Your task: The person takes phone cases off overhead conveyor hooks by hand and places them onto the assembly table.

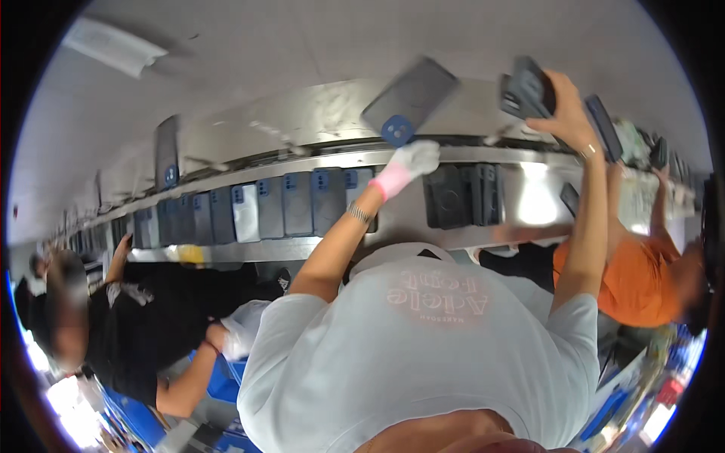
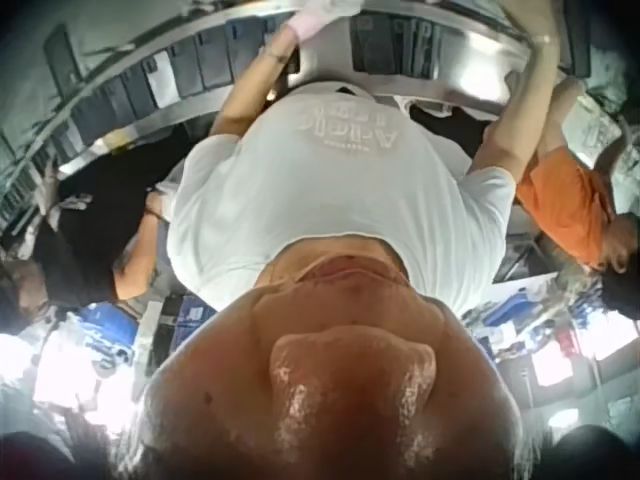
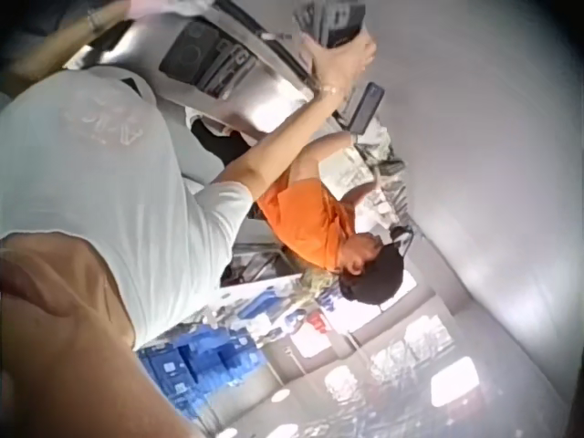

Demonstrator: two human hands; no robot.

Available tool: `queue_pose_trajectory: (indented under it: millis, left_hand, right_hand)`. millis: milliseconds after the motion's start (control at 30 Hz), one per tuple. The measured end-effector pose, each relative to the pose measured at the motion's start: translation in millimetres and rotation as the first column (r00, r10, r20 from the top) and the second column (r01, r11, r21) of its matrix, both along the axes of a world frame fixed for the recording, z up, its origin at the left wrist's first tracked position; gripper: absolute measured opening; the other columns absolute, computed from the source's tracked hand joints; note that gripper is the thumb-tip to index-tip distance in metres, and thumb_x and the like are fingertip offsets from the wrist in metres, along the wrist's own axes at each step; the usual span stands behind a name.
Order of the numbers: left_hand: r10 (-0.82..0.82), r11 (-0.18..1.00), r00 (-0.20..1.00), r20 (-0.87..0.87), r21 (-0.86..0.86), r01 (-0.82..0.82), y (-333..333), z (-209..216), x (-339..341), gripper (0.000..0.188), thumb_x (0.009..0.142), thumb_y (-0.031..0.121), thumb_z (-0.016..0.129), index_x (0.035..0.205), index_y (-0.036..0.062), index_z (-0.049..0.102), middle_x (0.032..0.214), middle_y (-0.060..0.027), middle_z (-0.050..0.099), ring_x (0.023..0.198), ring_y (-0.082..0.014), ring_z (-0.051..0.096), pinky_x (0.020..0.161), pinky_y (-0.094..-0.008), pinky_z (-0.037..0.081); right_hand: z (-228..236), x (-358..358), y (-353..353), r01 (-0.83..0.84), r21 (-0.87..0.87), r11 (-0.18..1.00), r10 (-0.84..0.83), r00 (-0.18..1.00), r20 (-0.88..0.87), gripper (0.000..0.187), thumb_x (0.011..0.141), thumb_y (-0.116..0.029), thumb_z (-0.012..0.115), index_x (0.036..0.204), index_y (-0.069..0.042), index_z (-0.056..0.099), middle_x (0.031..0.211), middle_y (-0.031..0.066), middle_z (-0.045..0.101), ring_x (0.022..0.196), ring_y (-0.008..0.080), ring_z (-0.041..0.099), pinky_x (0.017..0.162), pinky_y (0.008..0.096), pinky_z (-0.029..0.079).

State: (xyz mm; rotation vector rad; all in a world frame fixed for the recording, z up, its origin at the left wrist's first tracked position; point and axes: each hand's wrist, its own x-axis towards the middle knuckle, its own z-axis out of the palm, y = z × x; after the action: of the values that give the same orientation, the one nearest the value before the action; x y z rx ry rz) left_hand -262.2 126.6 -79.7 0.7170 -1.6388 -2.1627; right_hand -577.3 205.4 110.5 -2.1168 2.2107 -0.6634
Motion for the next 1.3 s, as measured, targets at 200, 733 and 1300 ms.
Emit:
queue_pose_trajectory:
  millis: [200, 733, 1300]
  left_hand:
    - [0.518, 0.849, 0.855, -0.028, 0.139, -0.51, -9, -34, 159, 0.04, 0.092, 0.012, 0.063, 0.128, 0.0009, 0.051, 0.113, -0.0052, 0.061, 0.099, -0.0093, 0.058, 0.085, -0.0231, 0.048]
    - [0.936, -0.246, -0.181, -0.302, -0.192, -0.95, -136, 57, 288, 0.055, 0.083, 0.015, 0.072, 0.128, 0.0054, 0.041, 0.126, -0.0142, 0.05, 0.116, -0.02, 0.049, 0.096, -0.0315, 0.04]
    - [0.529, 0.81, 0.799, -0.286, -0.112, -0.576, -93, 68, 166, 0.035, 0.092, 0.009, 0.059, 0.122, 0.0003, 0.045, 0.109, -0.0098, 0.058, 0.105, -0.0187, 0.059, 0.094, -0.0308, 0.048]
  right_hand:
    - [11, 48, 29, -0.036, -0.066, 0.997, 0.067, 0.817, 0.573, 0.093, 0.062, -0.035, 0.085, 0.136, 0.002, 0.043, 0.13, 0.0149, 0.053, 0.123, 0.0252, 0.05, 0.106, 0.0374, 0.036]
    - [32, 291, -63, -0.529, -0.25, 0.811, 0.434, 0.258, 0.863, 0.116, 0.058, -0.04, 0.09, 0.145, 0.001, 0.024, 0.137, 0.0121, 0.043, 0.129, 0.0238, 0.042, 0.114, 0.0393, 0.027]
    - [-25, 202, -79, -0.415, -0.218, 0.883, 0.376, 0.349, 0.858, 0.106, 0.053, -0.025, 0.093, 0.142, -0.013, 0.036, 0.139, 0.0043, 0.048, 0.129, 0.0196, 0.044, 0.108, 0.0354, 0.036]
